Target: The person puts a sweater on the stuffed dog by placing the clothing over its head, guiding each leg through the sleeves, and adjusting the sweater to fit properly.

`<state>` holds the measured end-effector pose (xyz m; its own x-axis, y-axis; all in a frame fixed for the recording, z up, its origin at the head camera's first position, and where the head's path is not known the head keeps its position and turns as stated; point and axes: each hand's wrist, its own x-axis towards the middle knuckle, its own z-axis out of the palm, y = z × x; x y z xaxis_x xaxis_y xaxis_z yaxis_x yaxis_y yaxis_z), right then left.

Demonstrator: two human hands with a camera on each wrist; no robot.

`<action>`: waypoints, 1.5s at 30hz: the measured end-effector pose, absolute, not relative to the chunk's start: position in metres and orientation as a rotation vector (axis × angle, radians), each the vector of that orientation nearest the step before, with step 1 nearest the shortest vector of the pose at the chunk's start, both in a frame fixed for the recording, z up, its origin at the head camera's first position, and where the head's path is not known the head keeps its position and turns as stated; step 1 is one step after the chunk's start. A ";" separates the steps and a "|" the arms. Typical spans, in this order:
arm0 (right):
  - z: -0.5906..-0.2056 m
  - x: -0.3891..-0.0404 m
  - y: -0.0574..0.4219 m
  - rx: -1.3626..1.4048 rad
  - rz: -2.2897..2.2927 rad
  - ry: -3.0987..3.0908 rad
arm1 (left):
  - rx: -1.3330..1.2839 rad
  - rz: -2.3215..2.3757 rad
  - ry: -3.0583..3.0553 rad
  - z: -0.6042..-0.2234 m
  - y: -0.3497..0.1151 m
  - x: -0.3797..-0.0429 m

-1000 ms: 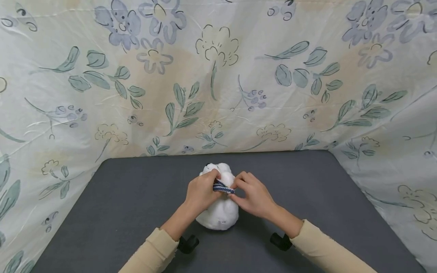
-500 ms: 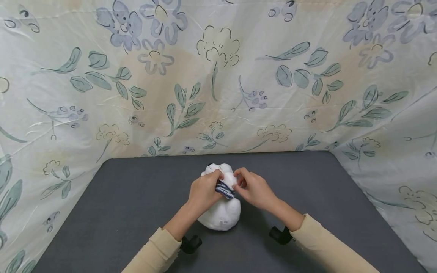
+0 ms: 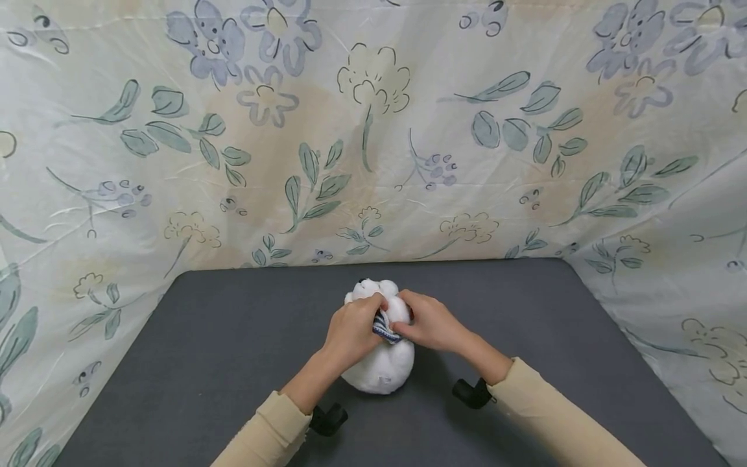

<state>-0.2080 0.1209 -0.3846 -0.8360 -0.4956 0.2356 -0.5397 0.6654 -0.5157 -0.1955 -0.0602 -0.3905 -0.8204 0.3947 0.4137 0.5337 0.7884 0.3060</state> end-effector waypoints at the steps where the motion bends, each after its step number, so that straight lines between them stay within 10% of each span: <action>1: -0.385 -0.208 0.120 0.866 0.901 -2.797 | -0.713 -0.598 -2.659 -0.390 -0.060 -0.195; 45: -0.374 -0.211 0.132 0.755 1.036 -2.908 | -0.750 -0.434 -2.834 -0.379 -0.045 -0.209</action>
<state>-0.2112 0.1317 -0.3739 -0.8864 -0.4467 0.1218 -0.4230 0.6744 -0.6052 -0.2088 -0.0452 -0.3787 -0.8569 0.4544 0.2433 0.5064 0.8302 0.2332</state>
